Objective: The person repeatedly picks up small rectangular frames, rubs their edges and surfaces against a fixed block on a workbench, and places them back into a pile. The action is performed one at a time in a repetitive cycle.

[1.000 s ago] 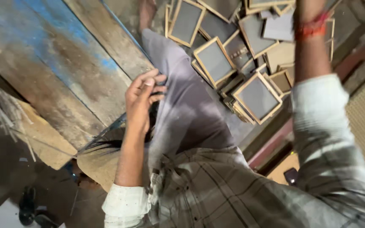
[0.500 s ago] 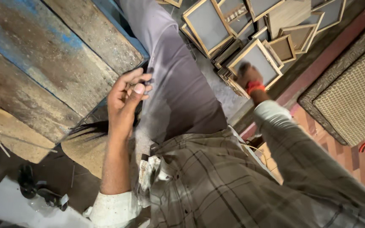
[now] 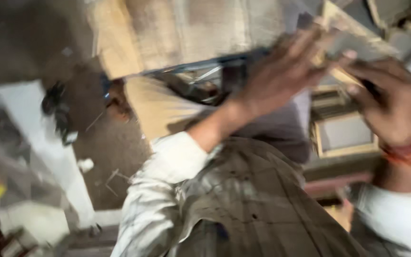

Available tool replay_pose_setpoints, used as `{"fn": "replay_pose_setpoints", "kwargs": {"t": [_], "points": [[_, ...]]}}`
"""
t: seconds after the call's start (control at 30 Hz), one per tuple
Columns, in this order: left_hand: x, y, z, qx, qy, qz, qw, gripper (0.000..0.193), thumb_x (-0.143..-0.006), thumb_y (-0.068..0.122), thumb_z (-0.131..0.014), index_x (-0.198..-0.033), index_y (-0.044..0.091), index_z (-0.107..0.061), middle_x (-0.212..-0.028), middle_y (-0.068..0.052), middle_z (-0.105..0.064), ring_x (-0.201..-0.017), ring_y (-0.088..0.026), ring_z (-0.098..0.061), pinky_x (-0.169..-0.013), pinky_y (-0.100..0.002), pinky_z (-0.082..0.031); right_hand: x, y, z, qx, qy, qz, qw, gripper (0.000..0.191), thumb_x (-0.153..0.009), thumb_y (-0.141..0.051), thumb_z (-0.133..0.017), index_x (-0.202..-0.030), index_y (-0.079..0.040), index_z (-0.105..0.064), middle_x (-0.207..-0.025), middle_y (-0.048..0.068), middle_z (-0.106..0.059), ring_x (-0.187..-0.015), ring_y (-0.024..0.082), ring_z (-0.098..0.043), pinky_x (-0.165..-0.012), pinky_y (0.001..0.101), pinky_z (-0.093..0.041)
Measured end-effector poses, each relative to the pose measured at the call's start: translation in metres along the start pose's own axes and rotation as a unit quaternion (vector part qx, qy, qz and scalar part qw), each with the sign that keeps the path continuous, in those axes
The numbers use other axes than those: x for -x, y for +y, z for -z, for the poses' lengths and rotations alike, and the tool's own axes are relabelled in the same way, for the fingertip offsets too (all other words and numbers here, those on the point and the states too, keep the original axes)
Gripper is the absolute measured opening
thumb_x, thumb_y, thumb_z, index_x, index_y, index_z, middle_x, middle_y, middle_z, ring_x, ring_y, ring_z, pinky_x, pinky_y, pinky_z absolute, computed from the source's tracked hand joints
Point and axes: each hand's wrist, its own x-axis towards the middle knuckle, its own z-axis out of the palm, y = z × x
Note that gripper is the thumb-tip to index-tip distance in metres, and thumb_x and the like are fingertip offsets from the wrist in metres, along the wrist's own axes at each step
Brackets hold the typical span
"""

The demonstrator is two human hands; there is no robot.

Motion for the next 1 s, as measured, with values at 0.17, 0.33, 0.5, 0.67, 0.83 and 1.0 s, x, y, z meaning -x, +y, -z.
{"fn": "replay_pose_setpoints", "kwargs": {"t": [0.17,0.33,0.5,0.67,0.83,1.0], "points": [[0.044,-0.027,0.033,0.169,0.044,0.179,0.968,0.054,-0.113,0.014,-0.060,-0.159,0.021,-0.033,-0.141,-0.003,-0.060,-0.109,-0.016,-0.066,-0.081,-0.026,-0.056,-0.032,-0.053,-0.034,0.039,0.239,0.160,0.957,0.025,-0.106,0.009,-0.061,-0.131,0.007,-0.068,-0.116,0.020,-0.071,-0.096,0.029,-0.066,-0.084,0.0444,-0.056],[0.088,-0.049,0.077,0.391,0.231,0.394,0.799,0.049,-0.107,0.041,-0.050,-0.150,0.019,-0.045,-0.147,-0.016,-0.052,-0.105,-0.019,-0.072,-0.077,-0.023,-0.067,-0.088,-0.040,-0.082,-0.206,0.168,0.138,0.954,0.043,-0.115,0.002,-0.067,-0.152,0.003,-0.046,-0.114,0.007,-0.062,-0.097,0.017,-0.058,-0.087,0.0325,-0.054],[0.139,-0.064,0.090,0.567,0.258,0.530,0.576,0.068,-0.101,0.042,-0.062,-0.155,0.005,-0.044,-0.142,-0.025,-0.062,-0.112,-0.025,-0.068,-0.084,-0.037,-0.065,-0.118,-0.068,-0.160,-0.385,-0.007,0.013,0.923,0.066,-0.103,-0.002,-0.076,-0.159,0.002,-0.042,-0.091,-0.004,-0.051,-0.075,0.003,-0.046,-0.064,0.0178,-0.041],[0.160,-0.076,0.096,0.081,0.155,0.441,0.880,0.061,-0.103,0.039,-0.070,-0.149,0.004,-0.051,-0.153,-0.024,-0.050,-0.144,-0.038,-0.047,-0.117,-0.052,-0.041,-0.148,-0.104,-0.183,-0.338,-0.044,0.024,0.940,0.069,-0.095,0.003,-0.074,-0.157,0.001,-0.045,-0.086,-0.003,-0.062,-0.068,0.004,-0.052,-0.057,0.0191,-0.043],[0.140,-0.070,0.090,-0.019,0.069,0.347,0.935,0.053,-0.091,0.037,-0.072,-0.134,0.007,-0.062,-0.148,-0.018,-0.050,-0.142,-0.039,-0.042,-0.118,-0.058,-0.037,-0.174,-0.138,-0.195,-0.331,-0.071,0.045,0.940,0.068,-0.096,0.003,-0.073,-0.157,0.002,-0.043,-0.090,-0.002,-0.065,-0.068,0.005,-0.057,-0.053,0.0206,-0.047],[0.138,-0.080,0.073,0.005,0.104,0.374,0.922,0.038,-0.097,0.019,-0.065,-0.132,0.007,-0.066,-0.150,-0.014,-0.053,-0.143,-0.037,-0.048,-0.119,-0.048,-0.043,-0.186,-0.149,-0.204,-0.317,-0.091,0.061,0.942,0.071,-0.097,0.003,-0.073,-0.160,0.003,-0.040,-0.086,0.001,-0.066,-0.065,0.007,-0.057,-0.051,0.0213,-0.046]]}}
